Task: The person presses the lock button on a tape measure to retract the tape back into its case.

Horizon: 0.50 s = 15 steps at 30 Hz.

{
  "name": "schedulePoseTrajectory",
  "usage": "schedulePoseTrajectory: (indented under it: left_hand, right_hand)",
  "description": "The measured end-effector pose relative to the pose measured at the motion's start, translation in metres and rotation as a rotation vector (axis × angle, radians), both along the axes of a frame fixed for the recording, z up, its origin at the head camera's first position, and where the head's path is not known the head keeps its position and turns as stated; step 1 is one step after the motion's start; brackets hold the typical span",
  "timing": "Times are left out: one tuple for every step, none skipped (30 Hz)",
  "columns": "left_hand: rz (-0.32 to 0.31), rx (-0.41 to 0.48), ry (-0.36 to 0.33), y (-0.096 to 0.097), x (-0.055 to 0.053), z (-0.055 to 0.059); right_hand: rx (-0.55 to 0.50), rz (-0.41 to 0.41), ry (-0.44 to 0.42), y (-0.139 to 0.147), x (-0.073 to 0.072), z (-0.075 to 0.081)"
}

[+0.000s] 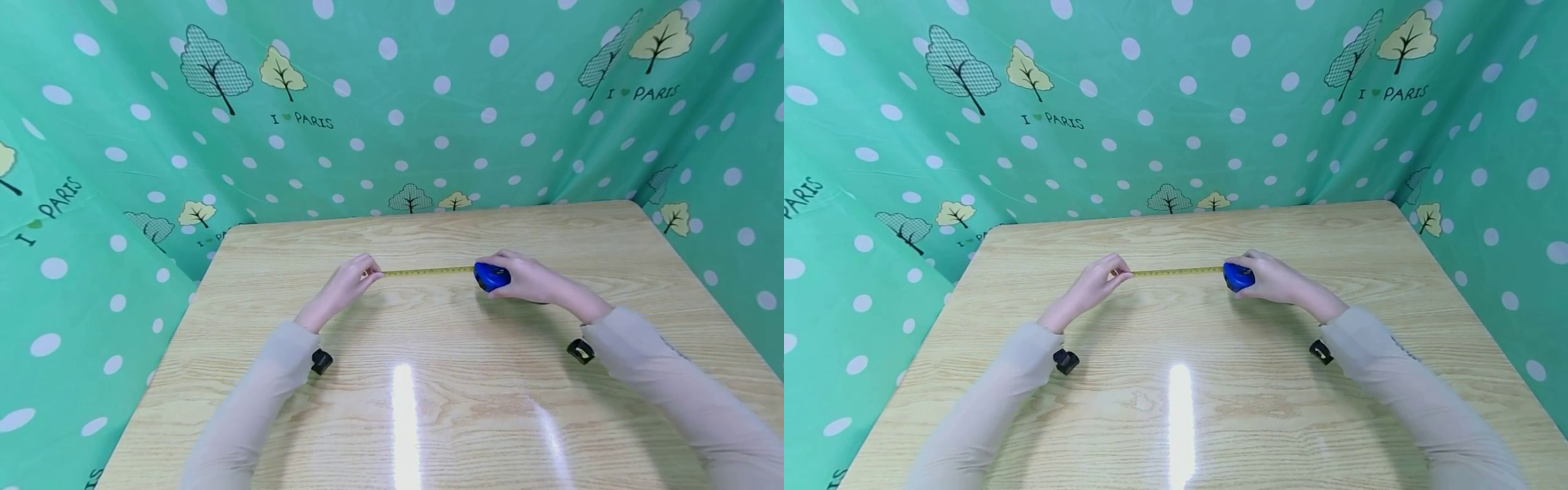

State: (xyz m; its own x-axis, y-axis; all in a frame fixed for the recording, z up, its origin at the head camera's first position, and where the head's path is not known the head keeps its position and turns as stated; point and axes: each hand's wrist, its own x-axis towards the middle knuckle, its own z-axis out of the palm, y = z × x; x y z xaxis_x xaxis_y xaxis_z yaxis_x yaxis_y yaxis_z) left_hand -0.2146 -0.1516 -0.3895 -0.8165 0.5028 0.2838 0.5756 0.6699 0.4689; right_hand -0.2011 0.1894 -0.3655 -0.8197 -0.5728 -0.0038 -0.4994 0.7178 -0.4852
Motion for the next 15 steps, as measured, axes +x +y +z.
schedulePoseTrajectory:
  left_hand:
    - [-0.001, 0.001, 0.003, 0.0009, -0.0001, 0.0003]
    - [-0.002, 0.003, 0.005, 0.0018, -0.0001, 0.0005]
    - [-0.003, 0.004, 0.007, 0.0026, -0.0001, 0.0006]
    - [-0.003, 0.005, 0.01, 0.0033, -0.0002, 0.0006]
    - [-0.006, 0.006, 0.012, 0.0039, -0.0003, 0.0007]
    - [-0.007, 0.007, 0.014, 0.0045, -0.0004, 0.0006]
    - [-0.01, 0.007, 0.016, 0.0052, -0.0004, 0.0007]
    - [-0.011, 0.009, 0.015, 0.0058, -0.0005, 0.0006]
    - [-0.014, 0.01, 0.015, 0.0064, -0.0006, 0.0004]
    - [-0.016, 0.013, 0.014, 0.0071, -0.0006, 0.0006]
    - [-0.018, 0.015, 0.014, 0.0078, -0.0006, 0.0006]
    - [-0.016, 0.015, 0.017, 0.0085, -0.0006, 0.0005]
    - [-0.018, 0.017, 0.02, 0.0092, -0.0005, 0.0006]
    - [-0.019, 0.018, 0.025, 0.0099, -0.0005, 0.0005]
    - [-0.02, 0.019, 0.03, 0.0105, -0.0004, 0.0005]
  right_hand:
    - [-0.001, -0.002, -0.004, -0.0006, 0.0001, 0.0001]
    - [-0.001, -0.001, -0.005, -0.0012, -0.0001, -0.0001]
    - [-0.001, -0.003, -0.008, -0.0017, -0.0002, -0.0002]
    - [-0.001, -0.003, -0.01, -0.0021, -0.0003, -0.0003]
    - [0.0, -0.002, -0.009, -0.0026, -0.0005, -0.0002]
    - [0.001, -0.004, -0.012, -0.0031, -0.0006, -0.0002]
    - [0.001, -0.007, -0.014, -0.0035, -0.0007, -0.0002]
    - [0.002, -0.008, -0.016, -0.0039, -0.0008, -0.0002]
    - [0.003, -0.009, -0.018, -0.0042, -0.001, -0.0003]
    - [0.003, -0.01, -0.019, -0.0047, -0.001, -0.0001]
    - [0.004, -0.008, -0.018, -0.0049, -0.001, -0.0001]
    - [0.002, -0.008, -0.018, -0.0054, -0.0009, 0.0]
    - [0.0, -0.003, -0.015, -0.0057, -0.0009, 0.0001]
    - [-0.001, -0.001, -0.014, -0.0062, -0.0008, 0.0003]
    - [-0.001, 0.001, -0.011, -0.0068, -0.0008, 0.0004]
